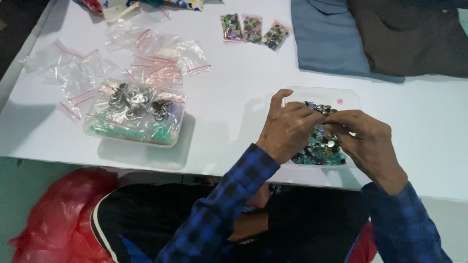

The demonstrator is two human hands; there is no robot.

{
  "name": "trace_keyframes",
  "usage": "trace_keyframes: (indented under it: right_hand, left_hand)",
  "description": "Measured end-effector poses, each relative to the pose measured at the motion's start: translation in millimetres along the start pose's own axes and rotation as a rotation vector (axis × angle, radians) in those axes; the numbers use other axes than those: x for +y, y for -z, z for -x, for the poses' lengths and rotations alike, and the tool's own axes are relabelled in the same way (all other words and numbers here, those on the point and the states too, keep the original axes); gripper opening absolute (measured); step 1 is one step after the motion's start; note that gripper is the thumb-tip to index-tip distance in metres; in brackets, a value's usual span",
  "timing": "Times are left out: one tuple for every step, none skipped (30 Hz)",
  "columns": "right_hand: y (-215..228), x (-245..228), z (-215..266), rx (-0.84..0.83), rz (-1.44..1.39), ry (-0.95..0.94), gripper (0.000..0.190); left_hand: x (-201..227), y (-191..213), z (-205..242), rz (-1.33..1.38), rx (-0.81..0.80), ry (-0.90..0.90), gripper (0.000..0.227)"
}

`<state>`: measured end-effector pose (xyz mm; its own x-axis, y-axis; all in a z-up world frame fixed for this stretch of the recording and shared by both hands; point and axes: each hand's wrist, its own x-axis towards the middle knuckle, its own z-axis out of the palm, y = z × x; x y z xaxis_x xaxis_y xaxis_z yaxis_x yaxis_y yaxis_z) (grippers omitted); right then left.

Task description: Sorting various buttons from a plastic container into smaller bags and piles on a table.

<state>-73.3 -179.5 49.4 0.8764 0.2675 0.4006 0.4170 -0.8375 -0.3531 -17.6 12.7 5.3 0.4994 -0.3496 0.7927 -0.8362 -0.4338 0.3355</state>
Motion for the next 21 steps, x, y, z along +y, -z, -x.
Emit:
trace_keyframes:
  right_hand:
    - [0, -13, 1, -0.003, 0.0, 0.008, 0.029]
    - [0, -26, 2, 0.077, -0.064, 0.017, 0.031]
    - [-3, -40, 3, 0.158, -0.131, 0.025, 0.034]
    - [-12, -58, 2, 0.154, -0.136, 0.031, 0.034]
    - [-20, -78, 3, 0.207, -0.141, 0.055, 0.031]
    - [-27, -98, 5, 0.26, -0.146, 0.08, 0.028]
    - [-49, -106, 5, 0.263, -0.152, 0.084, 0.028]
    - [-71, -114, 5, 0.27, -0.253, 0.096, 0.024]
    - [-92, -124, 7, 0.274, -0.354, 0.11, 0.022]
    - [-109, -133, 2, 0.273, -0.36, 0.116, 0.022]
    - [-126, -141, -4, 0.299, -0.235, 0.07, 0.017]
    - [-143, -148, -10, 0.326, -0.11, 0.025, 0.013]
    - [-154, -143, -16, 0.323, -0.115, 0.035, 0.013]
    - [-165, -137, -22, 0.306, -0.102, -0.005, 0.012]
    - [-175, -131, -26, 0.287, -0.084, -0.048, 0.011]
    - [-178, -129, -28, 0.282, -0.084, -0.043, 0.011]
    - [-180, -127, -31, 0.276, -0.073, -0.101, 0.011]
    - [-183, -123, -34, 0.269, -0.061, -0.159, 0.011]
    - [-181, -123, -35, 0.264, -0.059, -0.158, 0.011]
    - [-180, -122, -36, 0.252, -0.154, -0.202, 0.011]
    - [-179, -120, -37, 0.241, -0.248, -0.248, 0.01]
  left_hand:
    - [1, 14, 2, -0.005, 0.005, 0.004, 0.037]
    - [3, 28, 5, 0.01, 0.08, 0.032, 0.026]
    - [4, 43, 9, 0.023, 0.153, 0.059, 0.017]
    - [-4, 56, 18, 0.016, 0.155, 0.063, 0.017]
    - [-9, 71, 27, -0.004, 0.18, 0.125, 0.014]
    - [-14, 85, 35, -0.025, 0.204, 0.186, 0.011]
    - [-29, 87, 49, -0.033, 0.204, 0.184, 0.011]
    - [-44, 89, 62, -0.031, 0.19, 0.308, 0.01]
    - [-57, 92, 77, -0.029, 0.178, 0.434, 0.011]
    - [-69, 90, 92, -0.036, 0.181, 0.435, 0.011]
    - [-82, 88, 105, -0.002, 0.165, 0.454, 0.012]
    - [-96, 86, 119, 0.033, 0.149, 0.474, 0.013]
    - [-98, 85, 121, 0.025, 0.156, 0.477, 0.013]
    - [-100, 84, 122, 0.039, 0.138, 0.501, 0.013]
    - [-102, 82, 124, 0.059, 0.118, 0.526, 0.013]
    - [-100, 82, 124, 0.058, 0.123, 0.53, 0.013]
    - [-100, 81, 122, 0.004, 0.113, 0.497, 0.015]
    - [-99, 79, 120, -0.05, 0.103, 0.463, 0.016]
    - [-104, 73, 124, -0.049, 0.105, 0.468, 0.016]
    - [-110, 66, 128, -0.093, 0.076, 0.466, 0.014]
    - [-116, 59, 131, -0.135, 0.044, 0.462, 0.012]
